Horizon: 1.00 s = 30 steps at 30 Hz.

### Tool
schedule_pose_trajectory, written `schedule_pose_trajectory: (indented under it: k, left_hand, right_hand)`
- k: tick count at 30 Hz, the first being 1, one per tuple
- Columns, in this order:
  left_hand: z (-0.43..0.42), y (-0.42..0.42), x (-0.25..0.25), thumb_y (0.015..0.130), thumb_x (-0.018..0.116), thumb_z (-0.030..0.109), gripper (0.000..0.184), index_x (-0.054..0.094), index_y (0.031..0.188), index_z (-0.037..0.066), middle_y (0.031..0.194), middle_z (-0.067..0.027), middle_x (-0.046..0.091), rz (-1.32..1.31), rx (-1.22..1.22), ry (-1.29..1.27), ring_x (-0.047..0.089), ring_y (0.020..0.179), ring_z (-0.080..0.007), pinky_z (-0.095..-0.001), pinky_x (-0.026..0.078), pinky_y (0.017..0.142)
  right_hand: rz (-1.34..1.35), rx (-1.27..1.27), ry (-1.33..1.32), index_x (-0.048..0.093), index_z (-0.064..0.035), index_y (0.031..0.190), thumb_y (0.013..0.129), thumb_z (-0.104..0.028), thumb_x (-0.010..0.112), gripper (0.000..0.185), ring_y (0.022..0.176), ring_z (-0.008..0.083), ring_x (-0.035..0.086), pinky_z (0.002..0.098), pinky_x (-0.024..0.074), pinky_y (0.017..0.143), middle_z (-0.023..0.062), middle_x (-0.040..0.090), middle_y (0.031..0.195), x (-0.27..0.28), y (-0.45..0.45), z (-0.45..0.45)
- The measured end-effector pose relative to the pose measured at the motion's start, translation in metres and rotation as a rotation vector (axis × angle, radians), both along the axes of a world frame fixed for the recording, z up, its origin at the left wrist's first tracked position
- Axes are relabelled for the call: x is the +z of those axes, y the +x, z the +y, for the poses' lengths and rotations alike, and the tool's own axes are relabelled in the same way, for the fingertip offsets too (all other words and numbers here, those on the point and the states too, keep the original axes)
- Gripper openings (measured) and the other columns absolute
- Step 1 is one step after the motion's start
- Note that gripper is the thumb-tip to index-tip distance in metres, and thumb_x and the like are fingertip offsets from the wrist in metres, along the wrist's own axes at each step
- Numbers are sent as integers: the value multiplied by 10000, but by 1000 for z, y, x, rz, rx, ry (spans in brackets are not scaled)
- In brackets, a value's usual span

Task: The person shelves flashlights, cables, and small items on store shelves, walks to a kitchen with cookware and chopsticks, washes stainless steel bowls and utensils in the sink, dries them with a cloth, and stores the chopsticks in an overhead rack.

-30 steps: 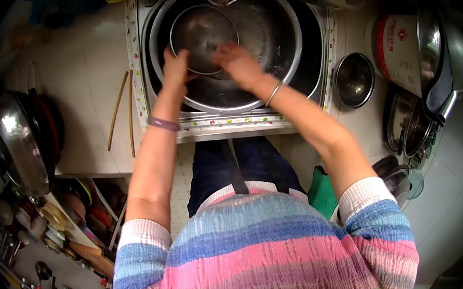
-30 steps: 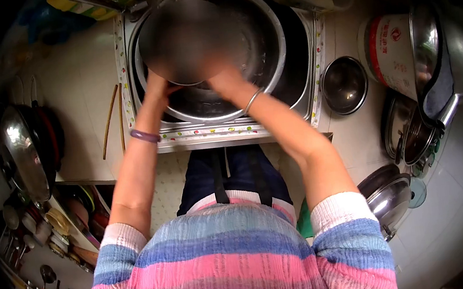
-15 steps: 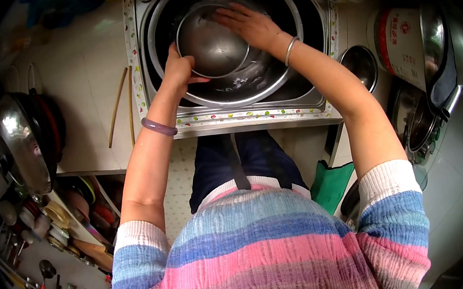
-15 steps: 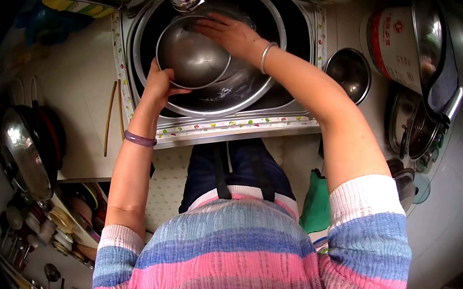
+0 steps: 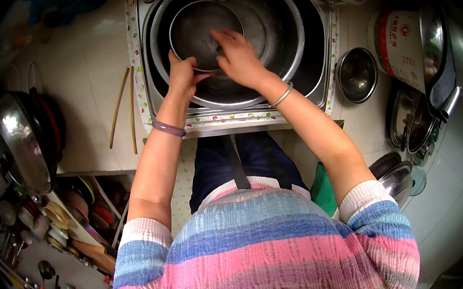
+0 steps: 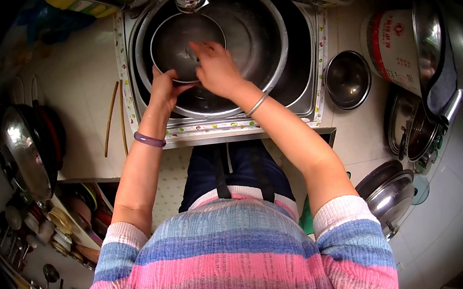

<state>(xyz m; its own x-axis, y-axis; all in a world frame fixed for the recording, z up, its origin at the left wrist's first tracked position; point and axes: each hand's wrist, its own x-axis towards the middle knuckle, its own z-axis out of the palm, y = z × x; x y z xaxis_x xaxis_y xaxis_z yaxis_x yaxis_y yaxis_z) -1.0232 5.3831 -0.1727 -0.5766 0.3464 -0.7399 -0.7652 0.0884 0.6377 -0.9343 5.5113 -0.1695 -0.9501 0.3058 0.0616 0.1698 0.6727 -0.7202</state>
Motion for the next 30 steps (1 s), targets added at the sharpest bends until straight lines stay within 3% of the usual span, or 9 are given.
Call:
schedule_pose_trajectory:
  k: [4,7,11,13,15,17,19,24,30]
  left_hand:
    - [-3,11,11,677,426,-117,782,101,1350,111,1193,-214,402,-10,-52,69,567,948,-346,-454,583,628]
    - [-11,17,-2,678,426,-120,795,85,1353,125,1196,-204,396,-151,-117,143,552,972,-333,-465,571,688]
    - [-18,9,-5,662,421,-127,813,98,1348,167,1216,-183,373,-208,-143,95,523,1024,-332,-461,565,699]
    - [-26,-3,0,642,415,-148,829,101,1342,165,1237,-197,363,-68,-223,178,554,969,-340,-470,567,718]
    - [-23,-4,9,654,403,-154,827,88,1347,167,1214,-194,369,-24,-225,143,557,962,-343,-502,559,729]
    - [-16,2,21,668,401,-151,833,68,1358,175,1204,-190,371,-119,-206,147,559,952,-342,-522,553,727]
    - [-13,12,19,689,398,-147,824,53,1363,178,1197,-188,372,-190,-174,181,564,930,-334,-550,544,721]
    - [-19,2,18,687,398,-144,835,46,1370,184,1212,-179,374,-102,-249,78,538,986,-335,-479,575,684]
    - [-12,0,23,702,337,-154,837,56,1402,212,1375,-168,236,197,-237,-49,479,1106,-361,-410,590,662]
  right_hand:
    - [-294,116,129,521,1,1161,745,-56,554,421,1095,349,456,406,385,923,209,496,1152,-31,5,-2]
    - [-117,16,-110,516,3,1168,745,-27,544,426,1075,360,468,395,398,915,207,478,1160,-46,-16,-4]
    - [-71,296,-474,553,-37,1142,753,11,495,396,1033,353,496,381,407,911,168,500,1133,-21,-21,-20]
    - [-177,400,-184,581,-55,1114,757,20,476,380,1090,345,469,386,398,924,146,508,1150,-67,-3,-9]
    - [-486,448,239,585,-48,1107,751,26,476,379,1113,344,458,385,396,930,149,507,1163,-9,-1,12]
    - [-249,266,16,512,-19,1183,727,25,495,458,1154,355,428,391,379,953,173,445,1245,-16,-5,25]
    - [-150,104,172,459,5,1225,725,29,491,501,1166,362,415,392,374,962,187,408,1277,-29,-26,13]
    - [-82,369,-378,464,-36,1244,702,76,426,555,1195,319,407,368,340,1004,162,406,1305,-67,0,-20]
    - [-88,334,219,634,-104,984,757,-74,503,263,976,270,530,373,418,877,82,559,1079,-33,26,44]
